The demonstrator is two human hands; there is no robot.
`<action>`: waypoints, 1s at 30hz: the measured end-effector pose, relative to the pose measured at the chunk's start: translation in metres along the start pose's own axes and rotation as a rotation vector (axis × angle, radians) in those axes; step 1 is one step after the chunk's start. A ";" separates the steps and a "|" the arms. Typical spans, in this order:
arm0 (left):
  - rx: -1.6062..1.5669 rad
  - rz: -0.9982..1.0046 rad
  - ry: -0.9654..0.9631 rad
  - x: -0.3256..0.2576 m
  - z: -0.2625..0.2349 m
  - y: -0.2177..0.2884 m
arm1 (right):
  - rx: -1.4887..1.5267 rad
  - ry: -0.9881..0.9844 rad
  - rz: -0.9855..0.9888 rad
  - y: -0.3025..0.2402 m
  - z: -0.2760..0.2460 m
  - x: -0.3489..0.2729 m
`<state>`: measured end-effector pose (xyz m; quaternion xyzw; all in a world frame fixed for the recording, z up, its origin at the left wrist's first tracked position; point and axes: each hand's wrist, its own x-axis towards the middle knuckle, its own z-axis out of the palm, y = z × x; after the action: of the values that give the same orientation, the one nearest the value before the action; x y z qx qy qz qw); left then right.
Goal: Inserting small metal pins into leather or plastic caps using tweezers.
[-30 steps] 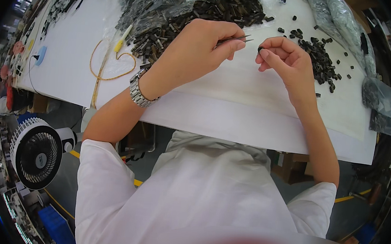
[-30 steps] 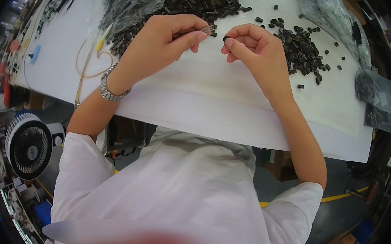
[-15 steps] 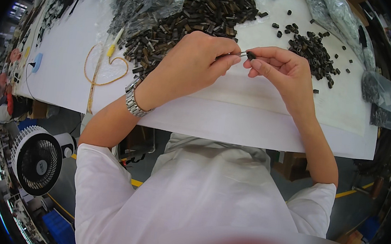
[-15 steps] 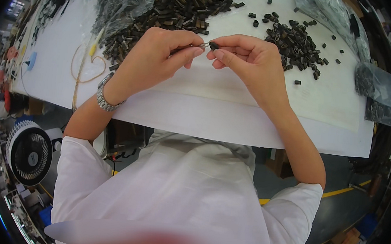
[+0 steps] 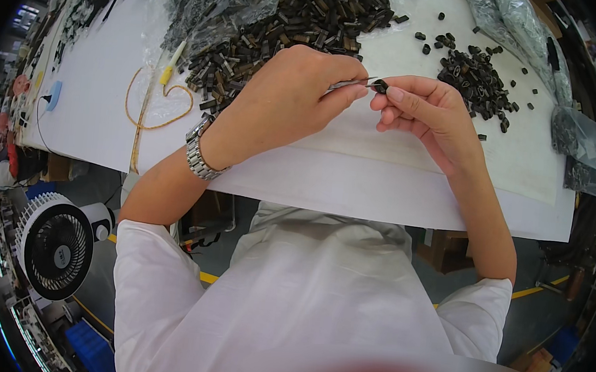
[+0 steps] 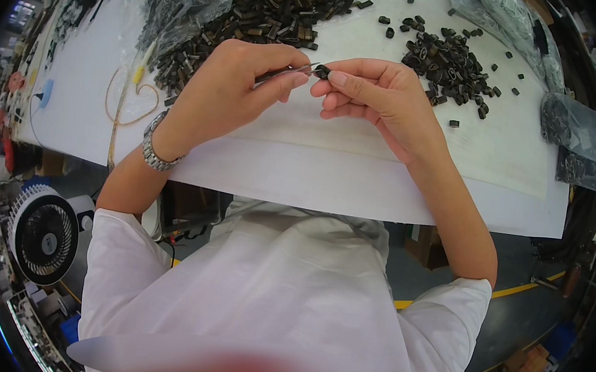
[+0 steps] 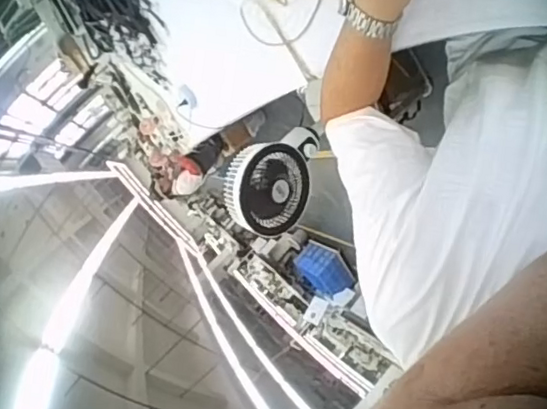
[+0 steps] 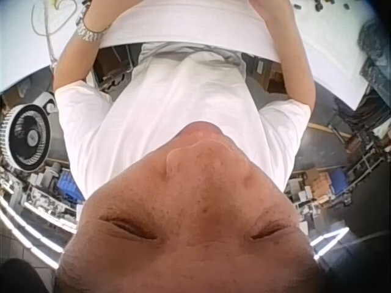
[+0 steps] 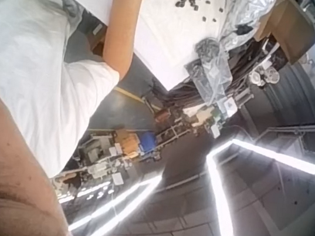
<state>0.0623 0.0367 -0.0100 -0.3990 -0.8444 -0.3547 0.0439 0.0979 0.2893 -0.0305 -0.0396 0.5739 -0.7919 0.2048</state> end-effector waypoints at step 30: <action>-0.227 -0.023 -0.015 0.008 -0.004 0.001 | 0.318 -0.215 0.263 0.004 -0.005 0.001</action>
<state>0.0571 0.0393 -0.0036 -0.3944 -0.8036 -0.4456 -0.0119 0.0966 0.2927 -0.0358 -0.0160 0.4171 -0.8300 0.3700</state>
